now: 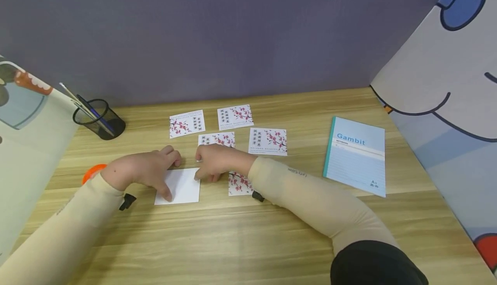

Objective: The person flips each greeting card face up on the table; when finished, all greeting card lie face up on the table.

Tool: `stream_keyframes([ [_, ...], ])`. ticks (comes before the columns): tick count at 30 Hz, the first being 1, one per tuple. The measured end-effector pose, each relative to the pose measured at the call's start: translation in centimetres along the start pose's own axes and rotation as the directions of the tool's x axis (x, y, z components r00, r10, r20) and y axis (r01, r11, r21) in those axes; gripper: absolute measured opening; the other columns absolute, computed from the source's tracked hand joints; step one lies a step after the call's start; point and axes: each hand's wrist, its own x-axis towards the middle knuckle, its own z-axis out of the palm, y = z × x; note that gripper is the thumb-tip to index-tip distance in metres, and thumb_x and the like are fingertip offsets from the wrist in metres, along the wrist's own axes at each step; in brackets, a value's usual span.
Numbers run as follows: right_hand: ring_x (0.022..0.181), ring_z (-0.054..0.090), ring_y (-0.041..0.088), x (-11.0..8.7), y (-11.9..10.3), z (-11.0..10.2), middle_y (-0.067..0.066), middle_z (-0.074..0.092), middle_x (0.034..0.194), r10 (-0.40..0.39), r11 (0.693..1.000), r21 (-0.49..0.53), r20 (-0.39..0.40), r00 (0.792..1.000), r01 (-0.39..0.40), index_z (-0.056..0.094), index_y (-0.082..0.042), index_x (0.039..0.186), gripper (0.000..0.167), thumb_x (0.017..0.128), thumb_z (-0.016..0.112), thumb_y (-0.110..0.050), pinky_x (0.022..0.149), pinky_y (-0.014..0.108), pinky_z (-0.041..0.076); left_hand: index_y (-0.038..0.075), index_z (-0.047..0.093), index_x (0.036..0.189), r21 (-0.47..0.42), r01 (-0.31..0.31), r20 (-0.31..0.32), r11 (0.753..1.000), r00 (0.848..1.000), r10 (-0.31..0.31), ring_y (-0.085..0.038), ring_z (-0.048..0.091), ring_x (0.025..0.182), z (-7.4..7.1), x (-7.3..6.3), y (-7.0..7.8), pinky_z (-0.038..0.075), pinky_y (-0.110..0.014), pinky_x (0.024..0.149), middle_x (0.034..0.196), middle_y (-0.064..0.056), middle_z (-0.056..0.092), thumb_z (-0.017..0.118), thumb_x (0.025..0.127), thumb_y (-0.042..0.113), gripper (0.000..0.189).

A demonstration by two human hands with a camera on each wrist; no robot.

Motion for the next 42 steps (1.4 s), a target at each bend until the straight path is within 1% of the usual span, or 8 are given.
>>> stream_keyframes([
  [3, 0.073, 0.077, 0.021, -0.12, -0.06, -0.02, 0.006, 0.077, 0.088, -0.014, 0.998, -0.061, 0.028, 1.000, 0.016, 0.048, 0.000, 0.149, 0.072, 0.090, 0.085, -0.017, 0.071, 0.032, 0.066, 0.010, 0.054, 0.136, 0.015, 0.005, -0.006, 1.000, 1.000, -0.005, -0.027, 0.057, 0.106, 0.08, -0.07, 0.31, 0.059, -0.043, 0.090, 0.128, -0.009, 0.053, 0.101, 0.064, 0.040, 0.091],
  [7, 0.073, 0.077, 0.021, -0.32, -0.18, -0.01, 0.003, 0.077, 0.086, -0.038, 0.993, -0.110, 0.044, 0.998, 0.043, 0.048, 0.001, 0.148, 0.070, 0.091, 0.084, -0.016, 0.072, 0.032, 0.065, 0.010, 0.054, 0.135, 0.039, 0.005, -0.017, 0.999, 1.000, -0.004, -0.029, 0.057, 0.106, 0.19, 0.00, 0.44, 0.060, -0.044, 0.091, 0.128, -0.010, 0.054, 0.102, 0.064, 0.040, 0.091],
  [12, 0.072, 0.076, 0.020, -0.33, -0.23, 0.24, 0.004, 0.075, 0.084, -0.044, 0.991, -0.125, 0.032, 0.999, 0.047, 0.050, 0.001, 0.146, 0.069, 0.090, 0.086, -0.018, 0.070, 0.030, 0.063, 0.009, 0.053, 0.139, 0.043, 0.013, -0.019, 0.999, 1.000, -0.012, -0.031, 0.057, 0.108, 0.38, 0.09, 0.31, 0.060, -0.046, 0.091, 0.130, -0.011, 0.053, 0.102, 0.063, 0.041, 0.095],
  [18, 0.061, 0.067, 0.013, -0.20, -0.08, 0.61, 0.001, 0.071, 0.074, -0.052, 0.986, -0.158, 0.005, 0.999, 0.052, 0.052, 0.000, 0.143, 0.068, 0.089, 0.087, -0.020, 0.062, 0.024, 0.055, 0.010, 0.053, 0.139, 0.041, 0.021, -0.022, 0.999, 1.000, -0.021, -0.032, 0.055, 0.110, 0.48, 0.01, 0.47, 0.059, -0.046, 0.090, 0.132, -0.011, 0.052, 0.103, 0.062, 0.041, 0.097],
  [26, 0.056, 0.061, 0.009, -0.24, -0.18, 0.68, -0.002, 0.067, 0.072, -0.071, 0.973, -0.220, -0.009, 0.997, 0.067, 0.055, -0.001, 0.140, 0.066, 0.088, 0.089, -0.024, 0.065, 0.025, 0.052, 0.010, 0.055, 0.131, 0.071, 0.020, -0.027, 0.997, 0.999, -0.018, -0.030, 0.054, 0.104, 0.54, 0.06, 0.66, 0.058, -0.043, 0.085, 0.126, -0.010, 0.051, 0.103, 0.062, 0.041, 0.090],
  [32, 0.056, 0.060, 0.008, -0.30, -0.28, 0.64, -0.002, 0.067, 0.072, -0.067, 0.970, -0.236, -0.006, 0.998, 0.063, 0.057, -0.002, 0.137, 0.063, 0.088, 0.089, -0.026, 0.069, 0.025, 0.053, 0.010, 0.054, 0.125, 0.089, 0.019, -0.015, 0.996, 1.000, -0.017, -0.029, 0.052, 0.101, 0.50, 0.10, 0.70, 0.056, -0.040, 0.082, 0.122, -0.009, 0.050, 0.102, 0.063, 0.042, 0.084],
  [36, 0.058, 0.061, 0.009, -0.31, -0.26, 0.68, -0.001, 0.069, 0.076, -0.067, 0.970, -0.234, -0.010, 0.998, 0.063, 0.058, -0.001, 0.135, 0.061, 0.088, 0.089, -0.025, 0.071, 0.026, 0.054, 0.010, 0.054, 0.126, 0.061, 0.021, -0.024, 0.998, 1.000, -0.020, -0.029, 0.053, 0.103, 0.60, 0.01, 0.66, 0.057, -0.042, 0.084, 0.122, -0.009, 0.052, 0.103, 0.063, 0.039, 0.085],
  [42, 0.057, 0.061, 0.009, -0.29, -0.21, 0.77, 0.000, 0.069, 0.077, -0.065, 0.974, -0.217, -0.008, 0.998, 0.062, 0.058, -0.001, 0.134, 0.060, 0.087, 0.089, -0.022, 0.065, 0.025, 0.053, 0.011, 0.054, 0.123, 0.053, 0.032, -0.023, 0.998, 0.999, -0.031, -0.028, 0.053, 0.101, 0.64, -0.04, 0.65, 0.056, -0.043, 0.087, 0.117, -0.008, 0.057, 0.103, 0.063, 0.039, 0.083],
])
